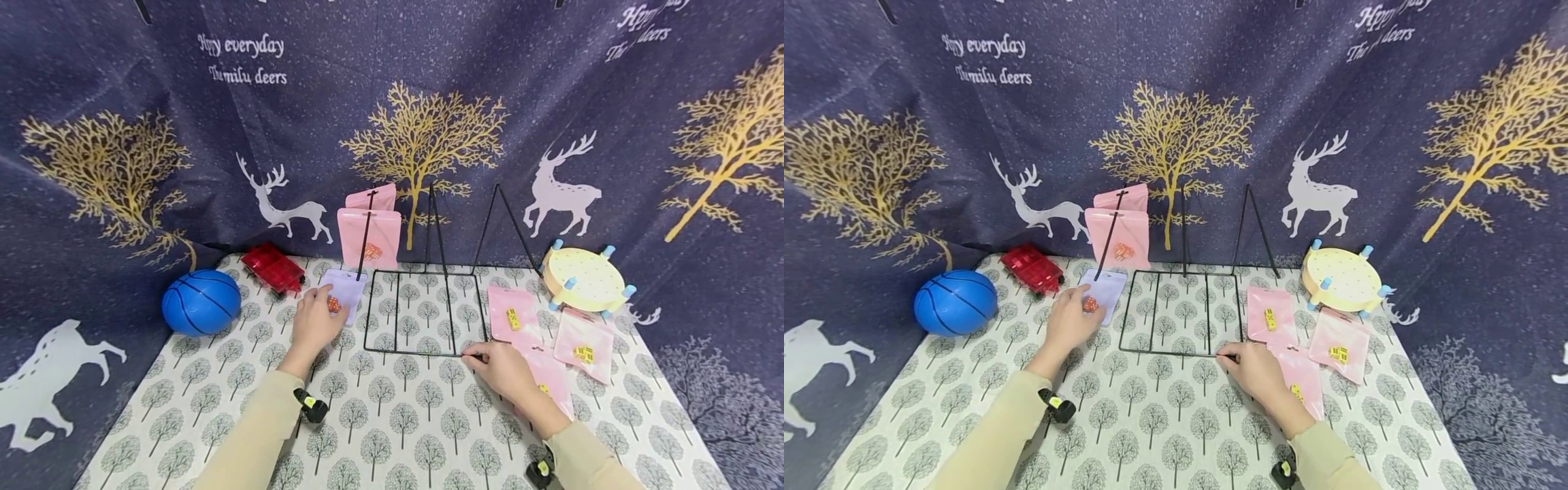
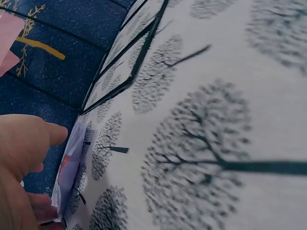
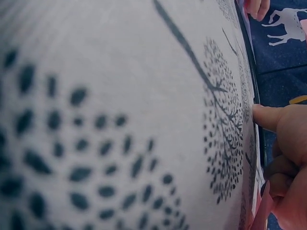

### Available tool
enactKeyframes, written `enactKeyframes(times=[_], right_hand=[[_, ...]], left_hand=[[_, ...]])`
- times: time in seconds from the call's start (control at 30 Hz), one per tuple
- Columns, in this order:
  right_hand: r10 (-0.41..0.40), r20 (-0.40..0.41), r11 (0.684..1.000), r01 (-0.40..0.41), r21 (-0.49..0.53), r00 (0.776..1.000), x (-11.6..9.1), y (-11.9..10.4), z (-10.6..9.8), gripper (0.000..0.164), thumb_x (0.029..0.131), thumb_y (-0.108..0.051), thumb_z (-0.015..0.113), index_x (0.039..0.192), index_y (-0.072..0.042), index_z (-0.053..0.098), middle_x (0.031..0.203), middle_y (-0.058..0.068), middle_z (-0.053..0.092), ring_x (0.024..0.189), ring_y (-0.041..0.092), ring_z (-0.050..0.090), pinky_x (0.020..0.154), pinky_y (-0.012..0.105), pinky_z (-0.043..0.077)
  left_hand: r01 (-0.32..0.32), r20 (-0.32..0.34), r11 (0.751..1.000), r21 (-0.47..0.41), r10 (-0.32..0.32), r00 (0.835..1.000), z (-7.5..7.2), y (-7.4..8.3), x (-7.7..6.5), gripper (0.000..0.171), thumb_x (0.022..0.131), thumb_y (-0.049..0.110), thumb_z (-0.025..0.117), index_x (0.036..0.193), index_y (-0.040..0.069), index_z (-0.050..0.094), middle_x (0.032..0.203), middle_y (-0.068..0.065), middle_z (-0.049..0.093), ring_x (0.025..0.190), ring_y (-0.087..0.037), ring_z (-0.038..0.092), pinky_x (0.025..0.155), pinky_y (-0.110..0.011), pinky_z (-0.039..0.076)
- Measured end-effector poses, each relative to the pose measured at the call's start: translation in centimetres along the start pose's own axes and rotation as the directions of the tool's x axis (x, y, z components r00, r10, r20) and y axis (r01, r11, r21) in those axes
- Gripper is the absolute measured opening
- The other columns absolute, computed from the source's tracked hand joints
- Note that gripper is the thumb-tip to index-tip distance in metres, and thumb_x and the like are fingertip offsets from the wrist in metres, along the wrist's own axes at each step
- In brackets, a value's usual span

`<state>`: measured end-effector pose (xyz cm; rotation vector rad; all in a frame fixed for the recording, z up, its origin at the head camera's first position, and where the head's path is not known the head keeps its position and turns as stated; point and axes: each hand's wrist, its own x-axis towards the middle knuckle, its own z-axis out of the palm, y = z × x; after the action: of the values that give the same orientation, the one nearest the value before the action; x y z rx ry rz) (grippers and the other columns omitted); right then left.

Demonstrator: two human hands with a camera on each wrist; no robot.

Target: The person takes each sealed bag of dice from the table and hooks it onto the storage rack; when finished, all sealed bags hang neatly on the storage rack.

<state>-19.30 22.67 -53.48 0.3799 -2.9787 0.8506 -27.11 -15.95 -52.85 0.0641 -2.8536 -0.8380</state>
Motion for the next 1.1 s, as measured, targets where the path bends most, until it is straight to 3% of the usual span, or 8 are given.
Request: enactKeyframes(times=[0.27, 0.53, 0.8, 1.1], right_hand=[[-0.004, -0.001, 1.000, 0.004, 0.001, 1.000, 0.1, 0.1, 0.0, 0.008, 0.093, -0.026, 0.080, 0.100, -0.030, 0.082, 0.060, -0.018, 0.053, 0.049, 0.006, 0.033, 0.046, 0.027, 0.031], [-0.018, -0.002, 1.000, 0.018, -0.007, 1.000, 0.3, 0.4, 0.0, 0.009, 0.093, -0.027, 0.080, 0.102, -0.029, 0.082, 0.069, -0.020, 0.061, 0.050, 0.006, 0.036, 0.047, 0.027, 0.033], [-0.013, 0.024, 0.998, 0.012, 0.057, 1.000, 0.4, 0.8, 0.0, 0.012, 0.093, -0.026, 0.081, 0.105, -0.027, 0.082, 0.055, -0.012, 0.040, 0.048, 0.005, 0.027, 0.048, 0.026, 0.029], [0.006, 0.053, 0.990, -0.013, 0.141, 0.999, 0.6, 1.4, 0.1, 0.016, 0.090, -0.026, 0.084, 0.106, -0.025, 0.081, 0.058, -0.010, 0.038, 0.053, 0.006, 0.030, 0.053, 0.027, 0.036]], left_hand=[[0.097, 0.068, 0.995, 0.024, -0.099, 0.993, -0.3, 0.0, 1.3, 0.088, 0.090, 0.044, 0.077, 0.159, 0.007, 0.035, 0.148, -0.037, 0.041, 0.132, -0.055, 0.042, 0.103, -0.067, 0.040], [0.135, 0.068, 0.991, 0.005, -0.135, 0.989, -0.7, -0.1, 1.7, 0.098, 0.080, 0.038, 0.086, 0.158, 0.008, 0.035, 0.133, -0.033, 0.053, 0.121, -0.049, 0.050, 0.096, -0.064, 0.045], [0.172, 0.089, 0.977, -0.128, -0.161, 0.983, -1.2, -0.9, 1.8, 0.100, 0.075, 0.027, 0.088, 0.156, 0.005, 0.035, 0.131, -0.025, 0.058, 0.114, -0.045, 0.058, 0.095, -0.062, 0.047], [0.224, 0.128, 0.936, -0.273, -0.195, 0.972, -1.4, -1.8, 1.5, 0.089, 0.073, 0.024, 0.084, 0.149, -0.001, 0.044, 0.122, -0.025, 0.065, 0.111, -0.045, 0.060, 0.096, -0.060, 0.047]])
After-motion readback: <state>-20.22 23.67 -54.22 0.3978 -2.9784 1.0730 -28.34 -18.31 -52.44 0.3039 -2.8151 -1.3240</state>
